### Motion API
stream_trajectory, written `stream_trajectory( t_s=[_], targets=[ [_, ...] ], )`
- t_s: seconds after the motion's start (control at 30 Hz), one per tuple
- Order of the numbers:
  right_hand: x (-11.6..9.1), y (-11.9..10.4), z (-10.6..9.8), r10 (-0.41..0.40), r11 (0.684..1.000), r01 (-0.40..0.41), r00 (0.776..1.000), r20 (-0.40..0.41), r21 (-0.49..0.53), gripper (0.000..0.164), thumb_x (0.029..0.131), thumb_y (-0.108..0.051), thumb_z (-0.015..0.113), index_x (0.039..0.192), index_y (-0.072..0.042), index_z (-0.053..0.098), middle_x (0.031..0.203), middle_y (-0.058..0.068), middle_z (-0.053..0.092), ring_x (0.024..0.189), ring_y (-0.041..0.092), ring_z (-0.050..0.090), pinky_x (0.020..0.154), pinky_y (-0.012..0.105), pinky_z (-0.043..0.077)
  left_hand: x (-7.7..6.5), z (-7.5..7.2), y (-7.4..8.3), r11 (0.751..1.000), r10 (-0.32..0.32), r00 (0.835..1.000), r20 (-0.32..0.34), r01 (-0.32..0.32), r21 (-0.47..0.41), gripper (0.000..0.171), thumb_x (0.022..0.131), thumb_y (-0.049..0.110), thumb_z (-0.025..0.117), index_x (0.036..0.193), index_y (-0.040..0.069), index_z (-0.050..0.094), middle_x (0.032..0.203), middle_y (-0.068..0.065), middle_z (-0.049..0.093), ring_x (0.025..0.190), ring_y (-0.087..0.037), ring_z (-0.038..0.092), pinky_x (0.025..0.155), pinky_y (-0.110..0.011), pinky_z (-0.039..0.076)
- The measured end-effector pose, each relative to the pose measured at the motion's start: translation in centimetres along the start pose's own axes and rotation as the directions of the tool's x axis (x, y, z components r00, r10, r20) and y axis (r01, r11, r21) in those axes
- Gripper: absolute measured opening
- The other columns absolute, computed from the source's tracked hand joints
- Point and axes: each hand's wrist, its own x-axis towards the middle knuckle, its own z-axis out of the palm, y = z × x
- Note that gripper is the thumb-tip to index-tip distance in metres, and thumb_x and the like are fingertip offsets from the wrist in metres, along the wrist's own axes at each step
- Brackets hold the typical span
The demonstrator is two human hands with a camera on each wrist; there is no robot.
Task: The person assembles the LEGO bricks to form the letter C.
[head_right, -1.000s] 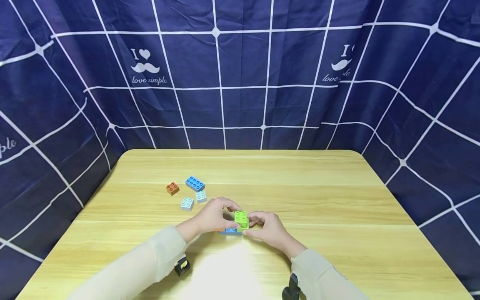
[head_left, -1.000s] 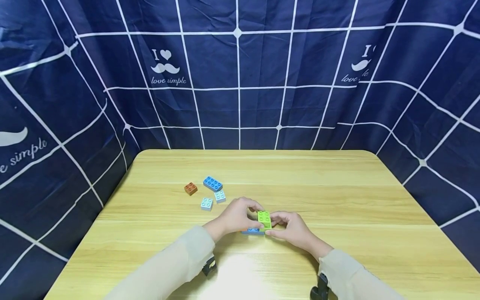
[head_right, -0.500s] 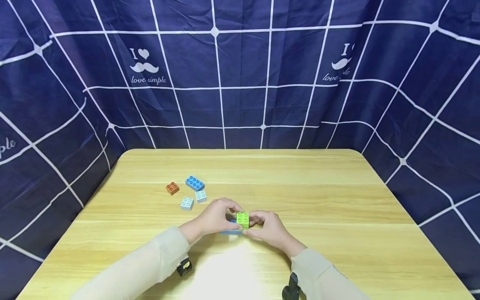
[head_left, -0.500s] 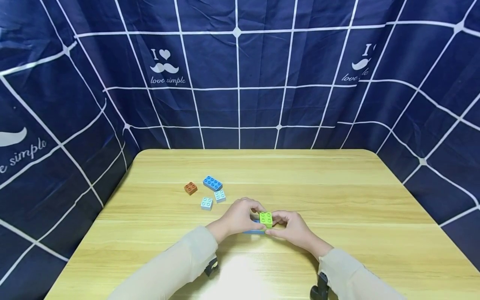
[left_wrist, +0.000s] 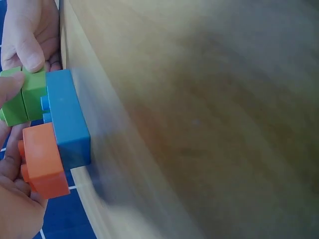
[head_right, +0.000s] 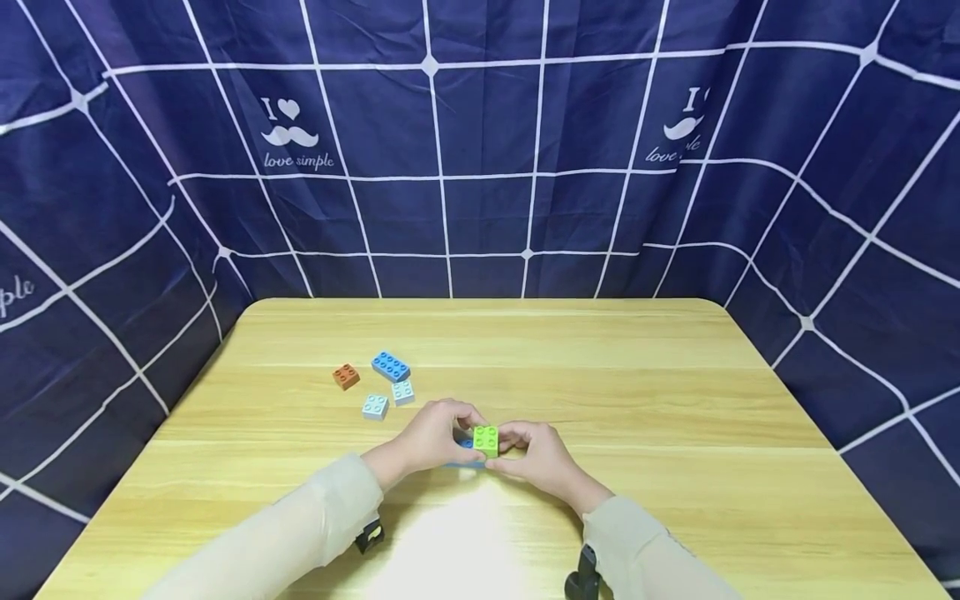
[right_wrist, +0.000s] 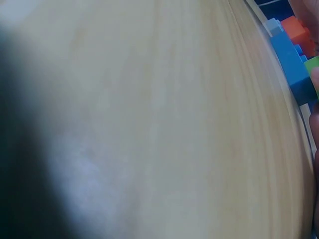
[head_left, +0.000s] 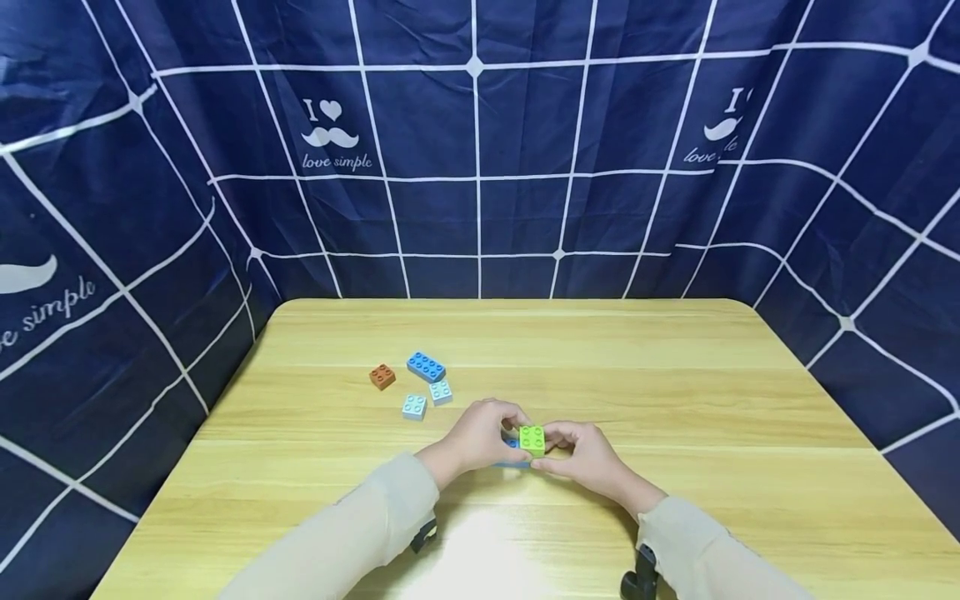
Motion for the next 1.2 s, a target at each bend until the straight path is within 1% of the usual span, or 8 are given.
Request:
stream_trajectory(
  t_s=[0.3, 0.4, 0.5, 0.67, 0.8, 0.9, 1.03, 1.2],
  targets=[
    [-0.2, -0.6, 0.1, 0.004, 1.0, -0.004, 1.0, -0.007, -0.023, 0.034, 0.076, -0.005, 0.079, 0.106, 0.004, 0.066, 0.087, 0.008, 0.068, 0.078, 0.02, 0.063, 0.071, 0.027, 0.053, 0.1, 0.0, 0.2, 0.997, -0.01, 1.0, 0.01, 0.009, 0.076, 0.032, 0.068, 0.019, 0.087, 0.096, 0.014, 0.072, 0.082, 0.014, 0.06, 0.08, -0.006, 0.053, 0.069, -0.017, 0.046],
    [-0.3, -0.9, 0.1, -0.012, 1.0, 0.011, 1.0, -0.01, -0.023, 0.036, 0.076, -0.007, 0.079, 0.108, 0.002, 0.065, 0.09, 0.008, 0.068, 0.081, 0.021, 0.064, 0.074, 0.031, 0.053, 0.0, 0.1, 0.1, 0.997, -0.034, 0.999, 0.011, 0.033, 0.072, 0.032, 0.069, 0.019, 0.087, 0.096, 0.015, 0.071, 0.082, 0.015, 0.059, 0.08, -0.006, 0.053, 0.07, -0.018, 0.046],
    [-0.4, -1.1, 0.1, -0.018, 1.0, 0.018, 1.0, -0.025, 0.0, 0.04, 0.077, -0.009, 0.079, 0.112, 0.0, 0.064, 0.097, 0.009, 0.068, 0.087, 0.023, 0.064, 0.08, 0.039, 0.053, -0.1, 0.1, 0.0, 0.997, -0.046, 0.999, 0.007, 0.046, 0.069, 0.031, 0.069, 0.019, 0.087, 0.096, 0.016, 0.071, 0.082, 0.015, 0.059, 0.08, -0.006, 0.053, 0.071, -0.019, 0.045],
    [-0.4, -1.4, 0.1, -0.037, 0.999, 0.039, 0.998, -0.06, 0.035, 0.041, 0.077, -0.007, 0.078, 0.115, 0.0, 0.062, 0.104, 0.012, 0.067, 0.093, 0.029, 0.064, 0.084, 0.05, 0.05, -0.2, 0.1, -0.1, 0.998, -0.032, 0.999, -0.003, 0.032, 0.054, 0.03, 0.069, 0.018, 0.087, 0.094, 0.016, 0.071, 0.083, 0.014, 0.061, 0.081, -0.006, 0.054, 0.071, -0.018, 0.046],
    [-0.4, -1.5, 0.1, -0.039, 0.999, 0.041, 0.997, -0.069, 0.026, 0.039, 0.076, -0.005, 0.078, 0.112, 0.001, 0.064, 0.102, 0.013, 0.068, 0.092, 0.03, 0.065, 0.082, 0.051, 0.051, -0.2, 0.1, -0.1, 0.999, -0.027, 0.999, -0.019, 0.028, 0.027, 0.029, 0.068, 0.016, 0.087, 0.092, 0.015, 0.07, 0.083, 0.013, 0.062, 0.08, -0.006, 0.057, 0.071, -0.017, 0.048],
    [-0.3, -1.6, 0.0, -0.009, 1.0, 0.01, 0.997, -0.071, 0.015, 0.037, 0.076, -0.006, 0.079, 0.11, 0.0, 0.066, 0.102, 0.012, 0.069, 0.093, 0.03, 0.065, 0.081, 0.047, 0.052, -0.3, 0.1, 0.0, 0.999, -0.032, 0.999, -0.034, 0.033, 0.016, 0.03, 0.068, 0.018, 0.087, 0.092, 0.015, 0.07, 0.083, 0.012, 0.063, 0.079, -0.006, 0.058, 0.071, -0.017, 0.048],
    [-0.3, -1.9, -0.2, 0.03, 1.0, -0.031, 0.998, -0.062, 0.0, 0.036, 0.077, -0.01, 0.079, 0.111, -0.002, 0.067, 0.102, 0.011, 0.069, 0.094, 0.029, 0.065, 0.081, 0.043, 0.053, -0.6, 0.1, -0.2, 0.999, -0.031, 0.999, -0.042, 0.032, 0.006, 0.039, 0.066, 0.024, 0.088, 0.099, 0.014, 0.07, 0.088, 0.009, 0.065, 0.081, -0.007, 0.059, 0.071, -0.019, 0.048],
    [-0.1, -1.7, -0.1, 0.053, 0.998, -0.055, 0.997, -0.052, -0.03, 0.034, 0.078, -0.01, 0.078, 0.109, -0.002, 0.067, 0.099, 0.01, 0.07, 0.092, 0.027, 0.066, 0.083, 0.045, 0.051, -1.3, -1.0, -1.3, 1.0, 0.003, 0.999, -0.043, -0.003, 0.007, 0.056, 0.066, 0.03, 0.088, 0.114, 0.009, 0.067, 0.104, 0.005, 0.068, 0.093, -0.01, 0.059, 0.078, -0.024, 0.048]
  ],
)
